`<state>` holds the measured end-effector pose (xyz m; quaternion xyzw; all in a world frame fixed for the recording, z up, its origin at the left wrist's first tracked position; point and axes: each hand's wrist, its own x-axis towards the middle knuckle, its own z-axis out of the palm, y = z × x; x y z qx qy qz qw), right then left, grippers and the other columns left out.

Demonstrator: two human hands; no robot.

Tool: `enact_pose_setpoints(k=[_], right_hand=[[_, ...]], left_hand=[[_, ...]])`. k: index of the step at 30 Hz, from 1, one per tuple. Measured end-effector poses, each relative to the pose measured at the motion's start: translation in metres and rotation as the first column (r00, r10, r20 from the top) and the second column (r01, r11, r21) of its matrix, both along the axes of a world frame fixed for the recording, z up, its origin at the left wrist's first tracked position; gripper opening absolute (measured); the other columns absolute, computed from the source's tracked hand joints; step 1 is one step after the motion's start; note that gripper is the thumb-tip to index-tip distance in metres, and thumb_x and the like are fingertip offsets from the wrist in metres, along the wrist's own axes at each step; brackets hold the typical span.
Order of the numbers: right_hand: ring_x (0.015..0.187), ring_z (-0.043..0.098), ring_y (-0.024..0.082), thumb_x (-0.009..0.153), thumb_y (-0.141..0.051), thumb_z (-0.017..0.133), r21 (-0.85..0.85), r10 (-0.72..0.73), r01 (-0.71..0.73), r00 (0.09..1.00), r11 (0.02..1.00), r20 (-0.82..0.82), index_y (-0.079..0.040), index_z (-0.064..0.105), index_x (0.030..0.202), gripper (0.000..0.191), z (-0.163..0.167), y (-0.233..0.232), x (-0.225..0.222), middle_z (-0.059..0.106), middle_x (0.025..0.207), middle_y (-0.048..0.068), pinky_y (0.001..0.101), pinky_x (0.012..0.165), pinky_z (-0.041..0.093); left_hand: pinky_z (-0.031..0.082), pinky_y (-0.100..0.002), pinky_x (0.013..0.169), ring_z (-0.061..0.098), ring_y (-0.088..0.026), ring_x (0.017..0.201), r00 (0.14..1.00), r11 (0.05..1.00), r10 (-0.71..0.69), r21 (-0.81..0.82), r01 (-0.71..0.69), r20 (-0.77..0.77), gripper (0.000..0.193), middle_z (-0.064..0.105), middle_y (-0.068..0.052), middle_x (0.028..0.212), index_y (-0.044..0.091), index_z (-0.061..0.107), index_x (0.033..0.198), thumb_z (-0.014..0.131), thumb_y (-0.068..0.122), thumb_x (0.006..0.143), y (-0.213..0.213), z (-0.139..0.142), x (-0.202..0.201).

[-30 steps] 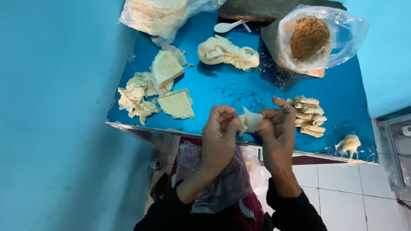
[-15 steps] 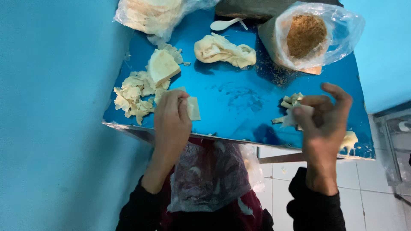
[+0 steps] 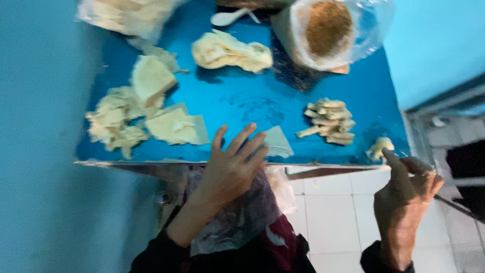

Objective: The person picks up flat pale food pieces from a blue metal table, rolls each piece by hand, dips the rolled piece into a plastic bag of brown powder, and places the coated piece onto a growing pile on the table. The cycle repeats continuously throughout the clip.

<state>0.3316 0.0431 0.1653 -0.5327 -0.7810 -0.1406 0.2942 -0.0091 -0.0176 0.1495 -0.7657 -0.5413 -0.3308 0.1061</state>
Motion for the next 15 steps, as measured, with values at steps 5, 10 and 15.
enact_pose_setpoints(k=[5,10,15], right_hand=[[0.12,0.046,0.031,0.085,0.019,0.054,0.017,-0.162,0.161,0.985,0.987,0.061,-0.022,0.073,0.136,0.068,-0.04,-0.013,0.034,0.054,0.124,0.009,0.0464,0.107,0.036],[0.119,0.044,0.027,0.093,0.019,0.055,-0.024,-0.203,0.205,0.977,0.978,0.063,-0.028,0.073,0.132,0.064,-0.047,-0.005,0.048,0.052,0.122,0.004,0.0447,0.106,0.036],[0.117,0.045,0.028,0.08,0.019,0.055,0.028,-0.163,0.161,0.981,0.987,0.107,-0.021,0.078,0.124,0.064,-0.038,0.004,0.037,0.055,0.12,0.005,0.0482,0.109,0.036]], left_hand=[[0.035,-0.063,0.116,0.059,-0.025,0.129,1.0,1.0,-0.022,0.017,0.022,0.004,0.033,0.066,-0.008,0.128,0.006,0.068,0.123,0.072,0.024,0.096,-0.002,-0.016,0.012],[0.041,-0.055,0.114,0.059,-0.026,0.127,0.998,0.998,0.029,0.061,-0.026,-0.056,0.036,0.066,-0.01,0.13,0.005,0.067,0.129,0.071,0.022,0.098,-0.006,-0.025,0.019],[0.042,-0.056,0.113,0.058,-0.025,0.126,0.995,0.991,0.07,0.117,-0.061,-0.076,0.036,0.064,-0.009,0.129,0.008,0.066,0.133,0.071,0.022,0.101,-0.009,-0.031,0.018]])
